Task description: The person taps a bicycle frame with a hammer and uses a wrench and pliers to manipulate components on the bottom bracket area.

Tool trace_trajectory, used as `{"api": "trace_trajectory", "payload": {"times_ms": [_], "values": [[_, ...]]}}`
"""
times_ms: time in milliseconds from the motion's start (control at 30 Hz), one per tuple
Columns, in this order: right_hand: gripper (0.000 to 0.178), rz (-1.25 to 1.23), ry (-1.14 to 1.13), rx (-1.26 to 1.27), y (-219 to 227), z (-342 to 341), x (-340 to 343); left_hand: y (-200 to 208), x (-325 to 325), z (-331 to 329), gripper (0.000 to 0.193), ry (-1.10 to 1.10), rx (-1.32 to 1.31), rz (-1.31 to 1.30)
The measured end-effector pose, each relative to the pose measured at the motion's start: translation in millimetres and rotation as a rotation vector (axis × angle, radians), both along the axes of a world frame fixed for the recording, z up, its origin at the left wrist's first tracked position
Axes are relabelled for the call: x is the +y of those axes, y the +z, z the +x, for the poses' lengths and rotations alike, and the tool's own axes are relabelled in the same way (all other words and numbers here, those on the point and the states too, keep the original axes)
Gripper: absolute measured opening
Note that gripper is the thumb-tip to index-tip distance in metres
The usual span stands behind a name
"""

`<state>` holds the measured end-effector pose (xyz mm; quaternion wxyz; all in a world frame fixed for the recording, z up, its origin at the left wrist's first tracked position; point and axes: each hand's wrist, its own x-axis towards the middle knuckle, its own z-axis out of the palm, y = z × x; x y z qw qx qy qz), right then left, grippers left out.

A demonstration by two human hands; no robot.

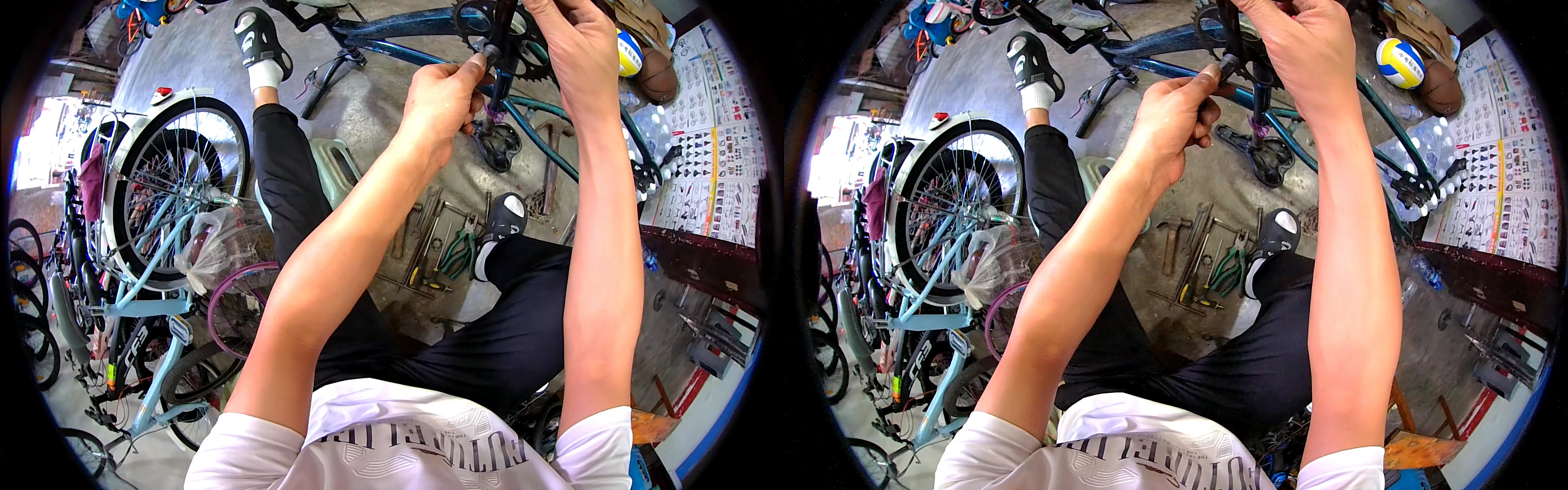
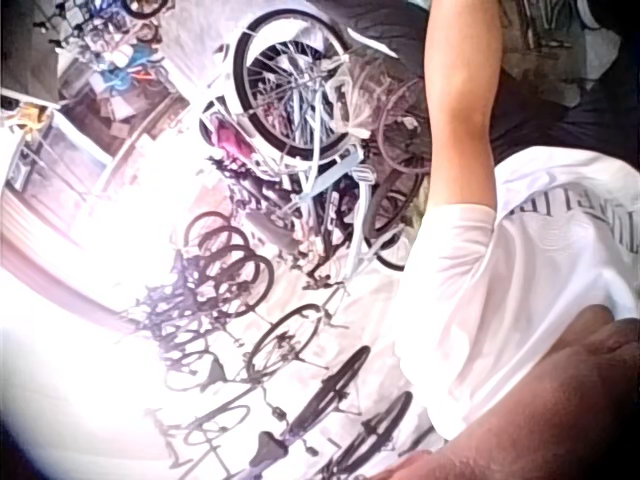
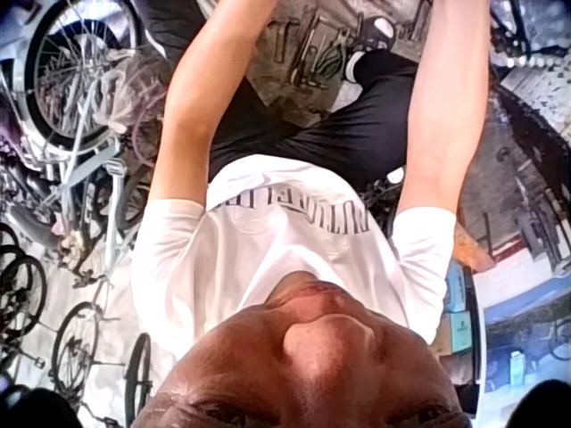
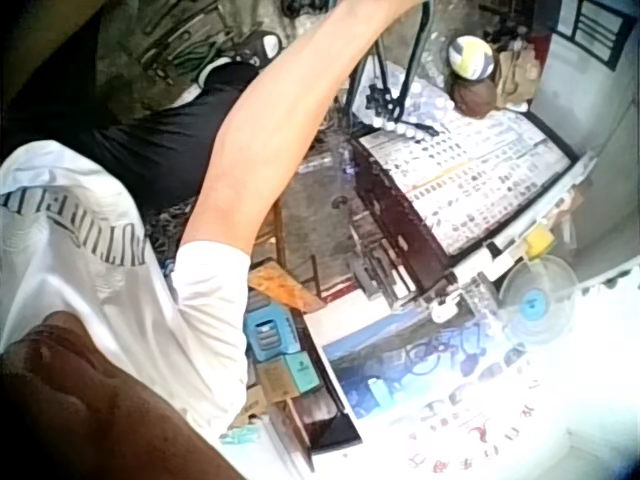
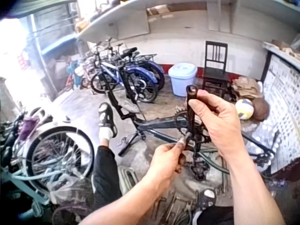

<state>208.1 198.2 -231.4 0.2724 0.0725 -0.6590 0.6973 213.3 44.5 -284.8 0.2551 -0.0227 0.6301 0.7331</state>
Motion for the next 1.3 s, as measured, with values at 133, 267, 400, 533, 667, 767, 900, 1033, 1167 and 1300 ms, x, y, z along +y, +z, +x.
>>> {"api": "trace_trajectory", "payload": {"times_ms": [133,267,400,533,667,767,900,1033,1167,1300], "values": [[0.019,-0.005,0.022,-0.02,6.7,4.9,0.0,-2.2,3.3,0.3,0.035,0.035,0.037,-0.019],[0.02,-0.029,-0.007,-0.068,6.1,3.3,1.1,-2.5,5.4,1.0,0.033,0.054,0.065,-0.039],[0.02,-0.019,0.01,-0.025,6.8,3.4,0.0,-3.1,5.6,1.1,0.031,0.066,0.088,-0.039],[0.02,-0.035,0.013,-0.018,6.2,3.5,-0.2,-3.2,6.5,0.5,0.031,0.066,0.152,-0.096],[0.019,-0.074,0.031,-0.039,7.3,5.3,-1.0,-3.7,7.7,-1.7,0.031,0.077,0.197,-0.176],[0.019,-0.082,0.032,-0.04,7.3,4.6,-1.2,-11.3,10.0,-4.3,0.033,0.136,0.304,-0.233],[0.019,-0.077,0.02,-0.034,5.6,3.9,0.2,-9.5,10.1,-4.6,0.033,0.112,0.355,-0.344],[0.02,-0.036,-0.009,-0.025,8.5,5.7,-2.3,-11.3,8.4,-4.5,0.032,0.139,0.535,-0.496],[0.023,-0.039,-0.078,0.125,-0.4,-5.0,-10.1,-2.9,9.8,-1.5,0.031,0.163,0.708,-0.671],[0.027,0.215,-0.103,0.012,-9.9,-2.3,13.0,0.1,10.5,0.4,0.03,0.137,0.83,-0.813]]}}
